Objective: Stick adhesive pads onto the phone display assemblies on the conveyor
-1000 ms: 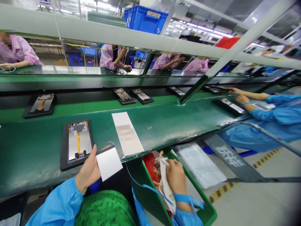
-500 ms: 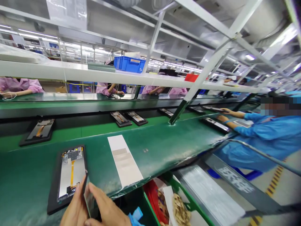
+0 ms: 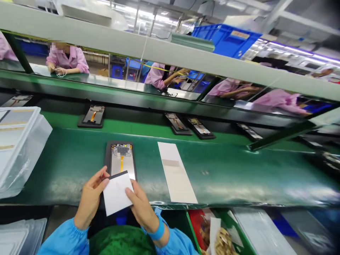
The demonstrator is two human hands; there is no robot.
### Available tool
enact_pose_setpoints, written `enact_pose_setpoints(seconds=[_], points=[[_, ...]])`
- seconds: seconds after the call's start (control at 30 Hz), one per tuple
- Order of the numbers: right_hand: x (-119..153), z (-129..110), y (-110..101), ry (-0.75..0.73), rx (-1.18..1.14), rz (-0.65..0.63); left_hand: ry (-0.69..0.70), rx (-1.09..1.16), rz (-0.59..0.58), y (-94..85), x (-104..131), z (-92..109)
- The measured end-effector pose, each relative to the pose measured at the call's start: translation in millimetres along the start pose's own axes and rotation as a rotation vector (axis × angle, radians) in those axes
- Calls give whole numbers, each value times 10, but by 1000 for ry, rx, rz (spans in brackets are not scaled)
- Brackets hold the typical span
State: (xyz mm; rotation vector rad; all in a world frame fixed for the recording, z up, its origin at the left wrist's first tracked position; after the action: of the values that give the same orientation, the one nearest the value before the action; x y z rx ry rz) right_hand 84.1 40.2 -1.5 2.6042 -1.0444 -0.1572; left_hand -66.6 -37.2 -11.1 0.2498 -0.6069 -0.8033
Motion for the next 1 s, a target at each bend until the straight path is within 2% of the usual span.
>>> enact_pose_setpoints(seconds=[0.1,0.2,0.3,0.37,0.47,0.57,0.63,0.73,0.8,0.87,0.93,1.0], points=[[-161,15,-32,-38,147,-8,-127,41,-49,-48,-76,44],[-344,-61,-183,-21,345,-19,-97,-10,-2,-198,-199,183],[-523,-228,-396,-105,618,55,-61,-76,16,-295,-363,293],[-597,-270,-488,-115,681,76,-63,-113,-14,-241,-469,313],[-630,-189,-545,-49,616,55,-83,-144,-74,-16,-601,271],[-632,-129,-589,-56,591,76,-92,-171,-101,188,-707,219],[-657,-161,-612,-93,652,86,-83,-177,-99,217,-759,245],[-742,-284,-530,-239,905,-62,-22,-160,-14,43,-783,438],[-795,-315,-413,-354,1102,-236,42,-145,86,-177,-743,625],[-835,-259,-327,-408,1245,-365,74,-149,155,-403,-664,764],[-871,-164,-300,-433,1299,-408,46,-187,158,-576,-578,795],[-909,-101,-318,-484,1243,-380,-24,-240,122,-663,-508,717]])
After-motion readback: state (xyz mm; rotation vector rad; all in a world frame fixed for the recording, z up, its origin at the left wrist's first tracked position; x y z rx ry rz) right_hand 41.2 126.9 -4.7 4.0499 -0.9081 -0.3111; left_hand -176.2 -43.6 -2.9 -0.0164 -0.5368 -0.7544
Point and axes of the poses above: each hand's wrist, its own x-axis away from the middle knuckle, its own y-axis out of the palm, z = x × y, the point moved 4 cm from there along -x, towards the middle knuckle, and after that the axes turned 8 degrees about -y, right-handed, at the moved point
